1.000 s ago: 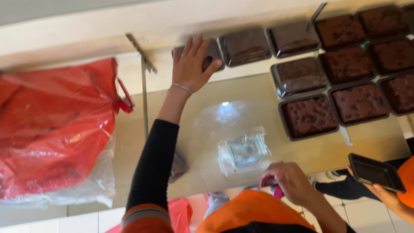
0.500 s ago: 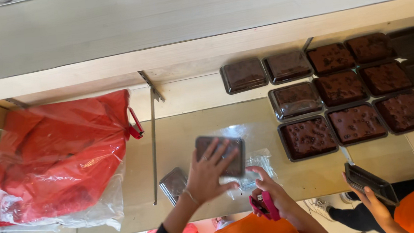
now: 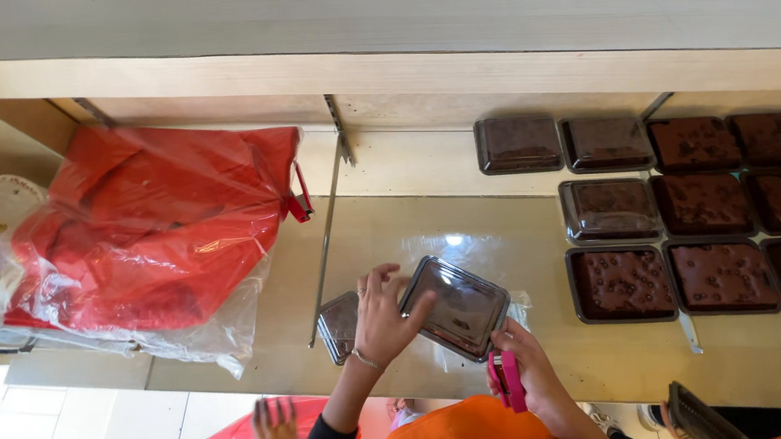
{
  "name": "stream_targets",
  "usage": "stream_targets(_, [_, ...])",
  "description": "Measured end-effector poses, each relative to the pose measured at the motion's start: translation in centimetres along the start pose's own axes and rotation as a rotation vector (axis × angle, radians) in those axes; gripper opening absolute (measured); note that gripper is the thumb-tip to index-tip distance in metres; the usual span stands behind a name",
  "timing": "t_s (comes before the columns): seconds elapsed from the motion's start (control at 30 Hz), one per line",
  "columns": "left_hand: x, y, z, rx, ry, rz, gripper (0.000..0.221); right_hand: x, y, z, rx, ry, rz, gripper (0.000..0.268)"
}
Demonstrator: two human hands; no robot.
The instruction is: The person staples plastic lids onto containers of brownies and organizes them on a bakery counter.
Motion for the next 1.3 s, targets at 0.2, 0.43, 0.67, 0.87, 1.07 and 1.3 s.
stream_targets(0.2, [0.3, 2.8, 0.9, 0.257, -0.031, 0.030, 0.054, -0.6, 0.2, 2.3, -0.072, -0.149, 0.141, 0.038])
stream_targets(0.43, [1.9, 5.7, -5.6, 1.660, 0.216, 0.618, 0.033, 1.1, -3.4, -1.0, -0.079, -0.144, 0.350, 0.023])
stream_targets(0.67, [4.1, 6.7, -6.8, 1.738, 0.084, 0.543, 0.048, 0.5, -4.6, 0.3, 0.330, -0.204, 0.515, 0.049])
stream_targets(0.87, [5.9, 5.1, -8.7, 1.529, 0.126, 0.348, 0.058, -0.1, -5.1, 1.0, 1.079, 0.052, 0.719, 0.081])
stream_targets(1.07, [7.4, 5.5, -9.2, 1.283, 0.123, 0.320, 0.057, -1.0, -2.9, 2.7, 1.235, 0.201, 0.817, 0.062])
stream_targets(1.3, [7.9, 6.7, -9.5, 1.386, 0.094, 0.372, 0.051, -0.2, -2.5, 2.0, 1.103, 0.308, 0.989, 0.063])
Point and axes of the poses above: each hand's wrist, its own x-axis away from the middle knuckle, its own z-axis out of the back of the hand, y = z × x, the point moved 1 cm from there along -x, towards the middle knuckle, and after that the axes turned 5 degrees about z, right-handed, at the moved point
